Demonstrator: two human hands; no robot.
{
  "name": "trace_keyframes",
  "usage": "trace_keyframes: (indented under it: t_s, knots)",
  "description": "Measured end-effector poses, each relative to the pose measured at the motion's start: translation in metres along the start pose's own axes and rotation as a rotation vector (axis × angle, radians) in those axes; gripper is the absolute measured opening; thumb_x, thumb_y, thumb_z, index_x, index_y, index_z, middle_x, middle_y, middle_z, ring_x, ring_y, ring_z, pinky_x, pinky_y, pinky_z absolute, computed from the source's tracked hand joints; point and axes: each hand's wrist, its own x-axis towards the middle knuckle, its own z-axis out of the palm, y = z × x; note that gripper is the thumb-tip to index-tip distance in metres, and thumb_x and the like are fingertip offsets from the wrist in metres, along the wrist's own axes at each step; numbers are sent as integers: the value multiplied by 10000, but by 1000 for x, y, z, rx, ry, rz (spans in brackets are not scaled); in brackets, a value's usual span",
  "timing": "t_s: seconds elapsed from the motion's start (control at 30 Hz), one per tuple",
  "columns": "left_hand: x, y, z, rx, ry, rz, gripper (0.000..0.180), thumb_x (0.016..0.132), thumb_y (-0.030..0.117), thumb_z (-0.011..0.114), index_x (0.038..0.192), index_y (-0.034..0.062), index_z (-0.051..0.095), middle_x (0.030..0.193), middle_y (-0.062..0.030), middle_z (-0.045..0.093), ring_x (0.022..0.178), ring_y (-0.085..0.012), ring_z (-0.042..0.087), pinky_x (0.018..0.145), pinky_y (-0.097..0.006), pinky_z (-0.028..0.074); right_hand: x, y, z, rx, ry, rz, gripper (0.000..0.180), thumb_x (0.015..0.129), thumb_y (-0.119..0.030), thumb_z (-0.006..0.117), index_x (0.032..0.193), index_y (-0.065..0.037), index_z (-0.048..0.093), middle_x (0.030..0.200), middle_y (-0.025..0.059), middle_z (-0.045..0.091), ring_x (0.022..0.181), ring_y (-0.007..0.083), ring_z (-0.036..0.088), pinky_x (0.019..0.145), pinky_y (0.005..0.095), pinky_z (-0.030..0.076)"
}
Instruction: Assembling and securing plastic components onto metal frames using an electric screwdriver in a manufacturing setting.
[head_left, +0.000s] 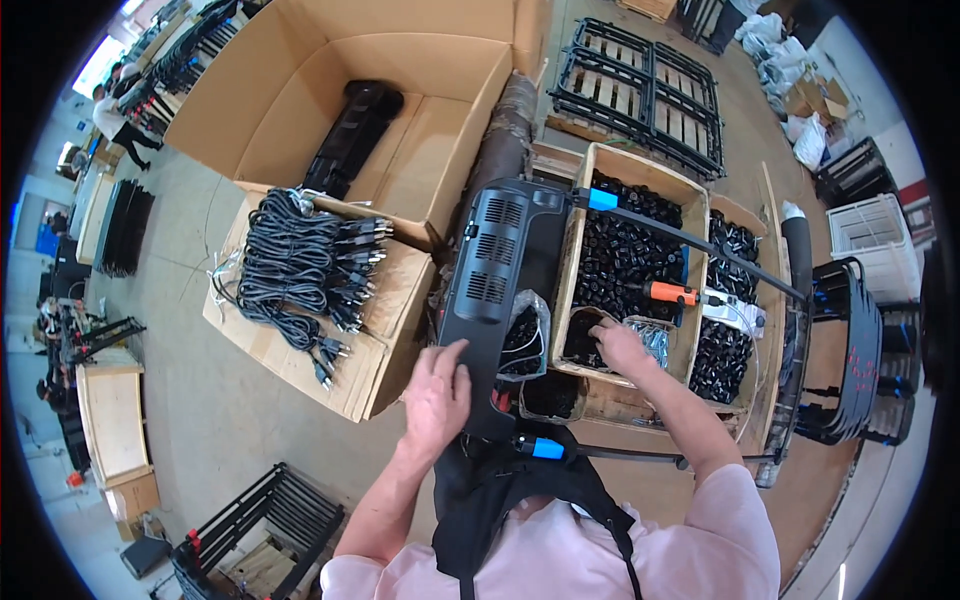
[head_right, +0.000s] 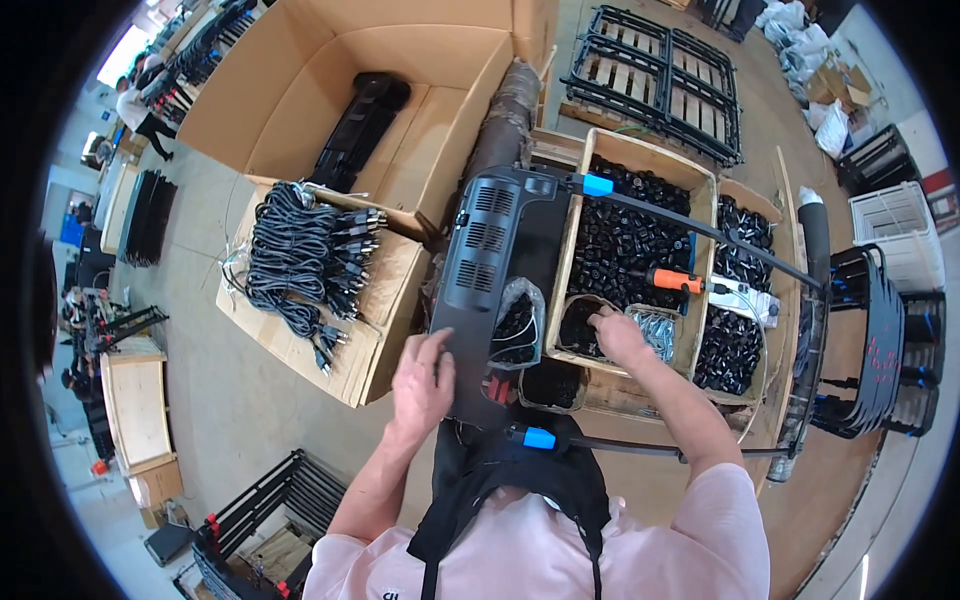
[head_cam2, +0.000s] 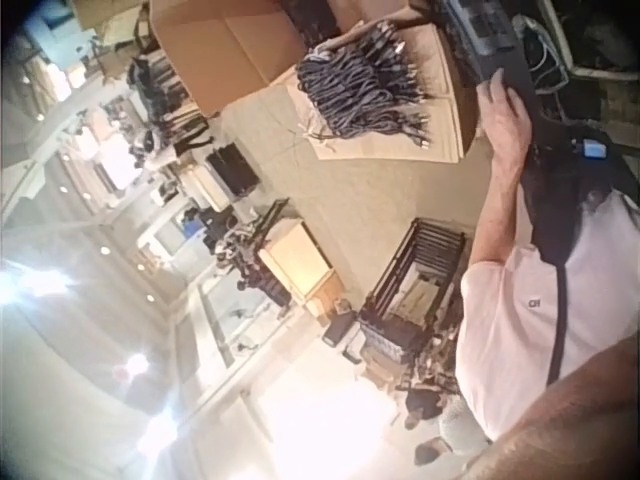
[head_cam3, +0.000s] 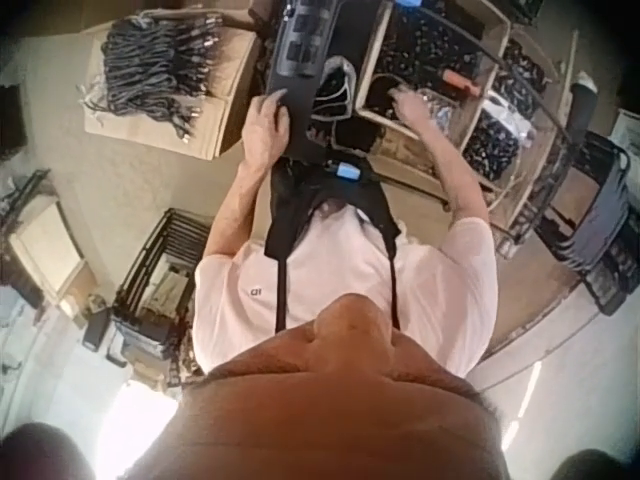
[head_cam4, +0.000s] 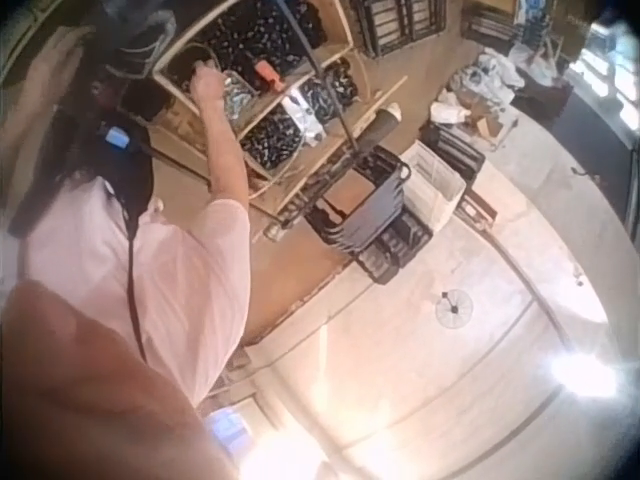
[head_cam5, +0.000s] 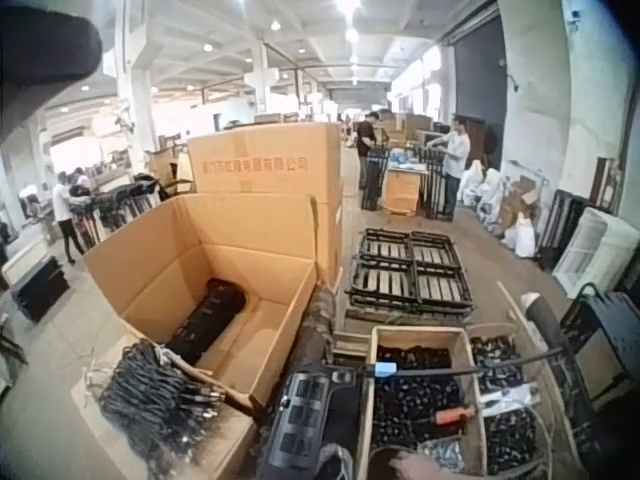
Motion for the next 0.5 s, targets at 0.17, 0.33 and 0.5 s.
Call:
trace_keyframes:
  t_s: [0.17, 0.33, 0.5]
  knots:
    - [-2, 50, 75, -385, -181, -72, 211, 1014, 90, 626, 1194, 32, 718, 1057, -169, 699, 979, -321, 705, 873, -391, 566, 26, -15, 28, -219, 13, 42, 293, 976, -126, 550, 1219, -50, 695, 1183, 220, 672, 1014, 362, 718, 830, 438, 609]
    - [-1, 48, 168, -703, -418, -340, 295, 1053, 153, 614, 1305, 8, 667, 1085, -108, 716, 969, -181, 677, 909, -324, 548, 28, -10, 38, -240, -94, 32, 289, 1051, -178, 478, 1206, -62, 692, 1146, 211, 671, 981, 325, 741, 784, 404, 618]
    - [28, 67, 216, -950, -599, -720, 413, 1104, 309, 590, 1397, 18, 594, 1213, -81, 671, 1101, -164, 639, 965, -324, 533, 50, 13, 43, -98, -283, 73, 331, 996, -288, 561, 1193, -71, 713, 1136, 232, 723, 1029, 363, 746, 832, 437, 614]
